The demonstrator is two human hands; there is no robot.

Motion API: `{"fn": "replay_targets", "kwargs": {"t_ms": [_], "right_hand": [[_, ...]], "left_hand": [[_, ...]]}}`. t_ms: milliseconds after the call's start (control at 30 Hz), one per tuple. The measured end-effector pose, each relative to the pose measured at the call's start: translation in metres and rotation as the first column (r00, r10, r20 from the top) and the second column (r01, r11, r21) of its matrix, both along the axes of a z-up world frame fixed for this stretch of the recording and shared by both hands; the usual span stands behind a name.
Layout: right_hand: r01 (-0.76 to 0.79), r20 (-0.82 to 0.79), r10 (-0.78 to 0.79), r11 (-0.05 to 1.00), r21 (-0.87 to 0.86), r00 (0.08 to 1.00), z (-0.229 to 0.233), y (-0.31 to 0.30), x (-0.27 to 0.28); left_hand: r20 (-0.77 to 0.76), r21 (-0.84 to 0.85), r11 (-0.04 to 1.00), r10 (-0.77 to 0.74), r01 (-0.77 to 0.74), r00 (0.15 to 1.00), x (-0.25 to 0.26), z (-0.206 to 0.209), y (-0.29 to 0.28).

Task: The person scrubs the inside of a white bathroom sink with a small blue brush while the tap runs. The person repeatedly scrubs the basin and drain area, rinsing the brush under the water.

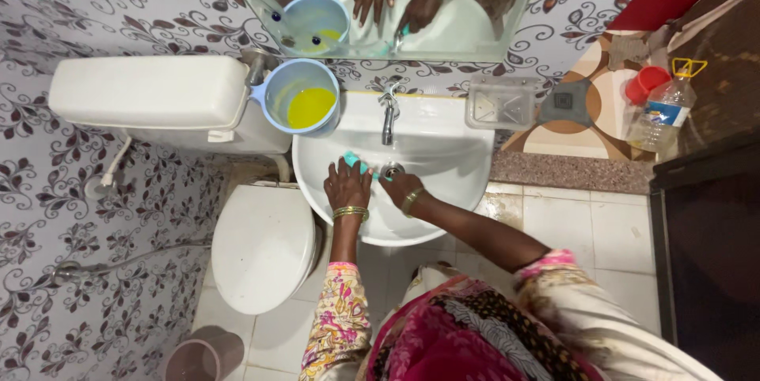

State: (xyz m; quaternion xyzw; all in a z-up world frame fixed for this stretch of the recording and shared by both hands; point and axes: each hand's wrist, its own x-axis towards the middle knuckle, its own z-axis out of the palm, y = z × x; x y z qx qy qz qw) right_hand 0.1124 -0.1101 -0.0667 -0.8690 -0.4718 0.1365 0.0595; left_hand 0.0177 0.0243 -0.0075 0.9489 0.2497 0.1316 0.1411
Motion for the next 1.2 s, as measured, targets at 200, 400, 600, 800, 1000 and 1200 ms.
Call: {"fn": "replay_targets", "kwargs": {"t_ms": [200,400,600,800,1000,1200], "right_hand": [[-0.217,-0.251,0.137,0.92,-0.328,0.958,0.071,-0.097,0.008],[-0.183,-0.299,0.172,0.983,-0.009,0.939,0.039,-0.036,0.003],[0.05,-0.248,0.017,0.964,0.26,0.969,-0.001,0.013,0.003],[-0.356,-0.452,0.374,0.926,0.127,0.81,0.041,-0.089,0.028],[-0.212,-0.512,0.277,0.96,0.184,0.813,0.01,-0.037,0.027],[-0.171,0.142,0.147,0.969,0.178,0.979,-0.028,-0.016,0.056]], "left_hand": [[0.002,0.014,0.999,0.04,-0.04,0.999,-0.019,-0.011,0.009],[-0.039,0.002,1.0,0.025,-0.025,0.999,-0.002,-0.02,0.001],[-0.004,0.014,1.0,0.013,-0.013,1.0,0.006,-0.004,-0.004],[0.03,0.006,0.999,0.044,-0.044,0.999,-0.009,0.005,0.002],[0.039,-0.027,0.999,0.04,-0.039,0.998,0.0,0.007,-0.008],[0.074,0.014,1.0,-0.004,0.003,0.997,0.012,0.002,-0.015]]}}
